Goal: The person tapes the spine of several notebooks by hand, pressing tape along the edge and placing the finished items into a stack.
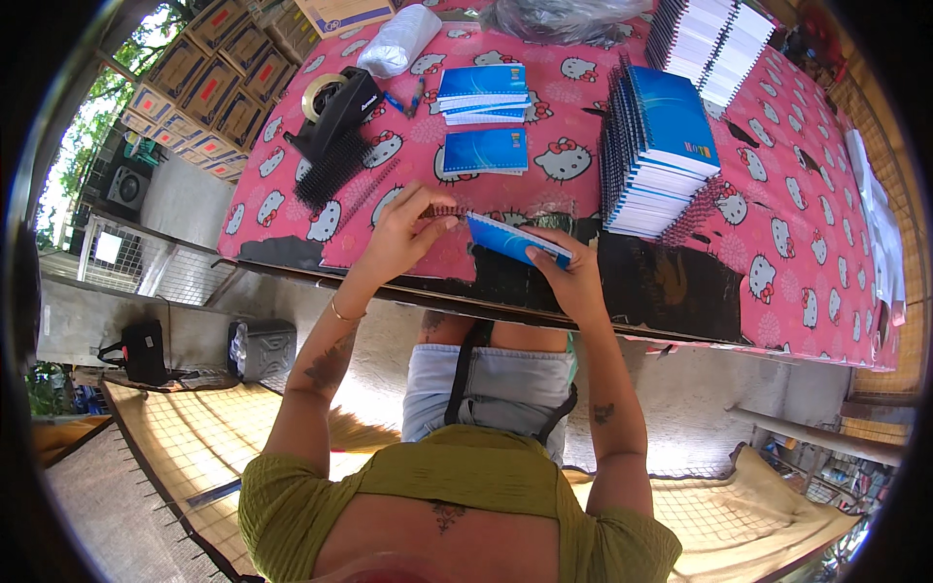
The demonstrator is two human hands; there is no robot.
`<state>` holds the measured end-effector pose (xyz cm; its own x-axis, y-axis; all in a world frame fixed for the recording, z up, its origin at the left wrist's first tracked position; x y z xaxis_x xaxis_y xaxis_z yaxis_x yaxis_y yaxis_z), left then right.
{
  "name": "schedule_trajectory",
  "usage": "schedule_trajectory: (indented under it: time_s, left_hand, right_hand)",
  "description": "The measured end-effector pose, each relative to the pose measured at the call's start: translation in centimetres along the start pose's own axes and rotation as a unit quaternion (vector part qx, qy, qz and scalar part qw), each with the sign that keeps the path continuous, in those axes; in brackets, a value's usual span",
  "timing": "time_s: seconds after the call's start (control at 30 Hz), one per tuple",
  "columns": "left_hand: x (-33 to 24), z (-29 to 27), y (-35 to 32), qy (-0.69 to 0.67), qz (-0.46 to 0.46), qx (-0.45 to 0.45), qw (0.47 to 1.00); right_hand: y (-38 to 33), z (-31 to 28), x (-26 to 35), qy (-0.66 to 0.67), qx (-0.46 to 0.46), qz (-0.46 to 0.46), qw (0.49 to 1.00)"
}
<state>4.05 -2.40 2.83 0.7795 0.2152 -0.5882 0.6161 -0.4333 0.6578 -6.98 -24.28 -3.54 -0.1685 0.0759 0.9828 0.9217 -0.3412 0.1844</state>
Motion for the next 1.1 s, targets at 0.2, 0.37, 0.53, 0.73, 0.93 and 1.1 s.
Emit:
schedule_trajectory:
  time_s: [0.2, 0.37, 0.53, 0.73, 0.93, 1.1]
  left_hand:
    - [-0.3, 1.2, 1.2, -0.031, -0.046, 0.165, 0.985]
    - [-1.8, 2.2, 1.4, 0.136, 0.062, 0.132, 0.98]
    - [-4.3, 5.0, -3.8, 0.284, 0.04, 0.048, 0.957]
    - [-2.4, 2.5, -0.7, 0.229, 0.094, 0.104, 0.963]
    - [-5.7, 4.3, -1.9, 0.328, 0.099, 0.077, 0.936]
    - [-5.3, 5.4, -2.8, 0.357, 0.123, 0.025, 0.926]
  right_hand:
    - [-0.2, -0.3, -0.1, 0.003, 0.0, -0.007, 1.0]
    - [-0.7, -0.6, 0.7, 0.022, -0.024, -0.001, 0.999]
    - [-1.7, -0.5, 1.3, -0.04, -0.062, 0.012, 0.997]
    - [-2.8, -0.1, 1.7, 0.039, -0.062, 0.013, 0.997]
    - [-3.3, -0.1, 3.0, 0.048, -0.089, 0.028, 0.994]
    - [-3.2, 0.3, 2.7, 0.032, -0.066, 0.008, 0.997]
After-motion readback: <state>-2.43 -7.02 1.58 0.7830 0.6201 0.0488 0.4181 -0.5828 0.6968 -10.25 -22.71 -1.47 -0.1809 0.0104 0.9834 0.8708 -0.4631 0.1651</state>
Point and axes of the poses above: each hand's wrist, its own y-axis towards the middle knuckle, its own z-axis out of the palm, x = y × z, the point moved 4 cm from there along y, towards the middle knuckle, and after that the axes turned 10 degrees about -x, right-handed, at the moved point
